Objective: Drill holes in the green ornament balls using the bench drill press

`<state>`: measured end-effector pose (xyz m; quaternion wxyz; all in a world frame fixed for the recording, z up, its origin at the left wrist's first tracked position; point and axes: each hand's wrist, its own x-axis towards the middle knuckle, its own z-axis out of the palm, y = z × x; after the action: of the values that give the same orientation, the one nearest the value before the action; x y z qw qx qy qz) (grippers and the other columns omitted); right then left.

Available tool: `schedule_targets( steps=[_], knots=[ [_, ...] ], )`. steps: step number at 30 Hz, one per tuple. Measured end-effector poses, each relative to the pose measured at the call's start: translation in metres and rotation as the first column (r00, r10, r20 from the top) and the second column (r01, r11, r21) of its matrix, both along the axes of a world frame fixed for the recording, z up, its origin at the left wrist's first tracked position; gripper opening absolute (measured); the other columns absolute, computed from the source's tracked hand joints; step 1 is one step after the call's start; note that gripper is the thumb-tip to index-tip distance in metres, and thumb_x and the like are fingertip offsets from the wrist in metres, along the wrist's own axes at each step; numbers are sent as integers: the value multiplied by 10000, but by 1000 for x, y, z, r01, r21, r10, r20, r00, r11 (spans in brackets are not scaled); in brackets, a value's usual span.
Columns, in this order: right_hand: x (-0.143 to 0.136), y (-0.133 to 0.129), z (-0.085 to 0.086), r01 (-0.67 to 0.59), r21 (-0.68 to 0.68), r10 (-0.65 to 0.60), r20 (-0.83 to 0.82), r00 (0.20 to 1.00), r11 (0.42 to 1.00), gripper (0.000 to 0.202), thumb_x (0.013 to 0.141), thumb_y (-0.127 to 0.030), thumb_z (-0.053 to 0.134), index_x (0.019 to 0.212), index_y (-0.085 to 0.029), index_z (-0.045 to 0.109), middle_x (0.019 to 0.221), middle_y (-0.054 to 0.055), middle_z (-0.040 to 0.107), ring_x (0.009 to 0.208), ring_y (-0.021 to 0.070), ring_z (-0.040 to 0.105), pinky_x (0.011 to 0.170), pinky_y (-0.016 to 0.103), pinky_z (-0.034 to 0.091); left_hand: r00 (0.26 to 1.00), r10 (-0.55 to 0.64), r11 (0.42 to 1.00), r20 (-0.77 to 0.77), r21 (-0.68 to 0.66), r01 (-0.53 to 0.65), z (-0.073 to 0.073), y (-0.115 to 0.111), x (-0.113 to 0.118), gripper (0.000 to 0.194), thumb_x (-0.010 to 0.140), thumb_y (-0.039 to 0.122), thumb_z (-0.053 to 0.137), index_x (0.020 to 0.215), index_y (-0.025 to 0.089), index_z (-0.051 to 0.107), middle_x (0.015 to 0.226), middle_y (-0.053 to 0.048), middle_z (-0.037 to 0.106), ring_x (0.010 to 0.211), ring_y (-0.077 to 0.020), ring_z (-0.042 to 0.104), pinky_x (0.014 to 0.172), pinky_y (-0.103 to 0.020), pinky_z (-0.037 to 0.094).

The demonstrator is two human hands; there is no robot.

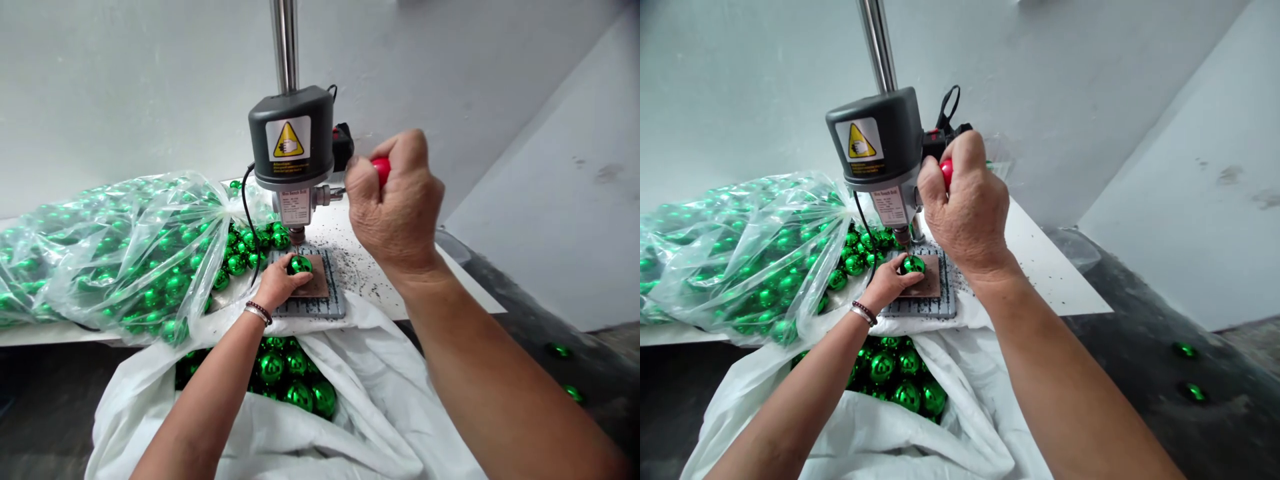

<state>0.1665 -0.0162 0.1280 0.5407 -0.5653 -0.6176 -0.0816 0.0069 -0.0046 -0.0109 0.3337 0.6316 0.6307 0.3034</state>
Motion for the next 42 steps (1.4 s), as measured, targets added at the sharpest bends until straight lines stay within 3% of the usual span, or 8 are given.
schedule_targets(
  steps=[7,14,20,25,28,34,39,42],
  knots=[
    [4,-8,-15,29,60,-32,38,999,998,171,870,-381,415,832,-214,427,694,1,498,625,109,485,634,262,433,1000,-5,1000,-9,-11,5,3,-1,0,591,712,359,759,1255,166,631,1092,-71,716,956,-209,644,885,-299,473],
    [4,-10,-17,3,111,-6,24,1000,994,145,798,-341,432,777,-200,406,663,-10,455,579,84,385,604,250,371,1000,14,999,12,-36,-14,6,-3,0,639,702,348,767,1293,165,605,1041,-64,722,947,-201,633,895,-306,469],
    [1,-16,-23,24,27,-23,-19,1000,999,122,819,-337,418,810,-217,403,712,-9,494,606,99,438,625,253,385,997,0,1000,73,-14,1,-3,-1,-1,570,692,350,767,1219,172,641,1010,-46,716,912,-188,624,863,-291,471],
    [-3,-18,-39,26,94,-19,-75,997,995,139,824,-350,437,826,-213,415,709,-2,516,623,104,497,610,247,409,998,-22,998,61,66,18,-12,2,-1,405,687,371,761,1039,180,693,1007,-49,699,931,-196,610,886,-306,462],
    [-4,-17,-49,42,133,-31,-84,996,990,167,829,-370,461,827,-206,431,712,9,524,624,108,506,599,253,417,1000,-1,995,29,100,-1,-12,3,-1,421,668,328,782,1046,168,685,1077,-85,684,977,-214,601,918,-327,451],
    [-5,-14,-59,44,214,-26,-87,996,976,200,834,-389,489,819,-193,452,685,12,531,592,104,503,562,245,407,1000,-27,994,6,110,26,-12,2,0,355,701,335,748,1008,167,688,999,-62,693,904,-201,604,861,-319,466],
    [-5,-11,-69,41,259,-20,-84,996,965,202,851,-377,490,833,-178,459,648,0,540,543,90,485,530,221,387,1000,-12,993,25,114,9,-17,4,-1,459,681,313,769,1103,165,665,1078,-81,688,979,-219,612,907,-327,455],
    [-3,-12,-79,31,263,-15,-61,998,964,190,846,-361,499,827,-175,462,639,1,543,541,94,494,535,219,392,999,-27,993,19,116,25,-16,4,-1,381,689,331,752,1026,168,681,1019,-63,694,916,-206,613,859,-316,466]
  ],
)
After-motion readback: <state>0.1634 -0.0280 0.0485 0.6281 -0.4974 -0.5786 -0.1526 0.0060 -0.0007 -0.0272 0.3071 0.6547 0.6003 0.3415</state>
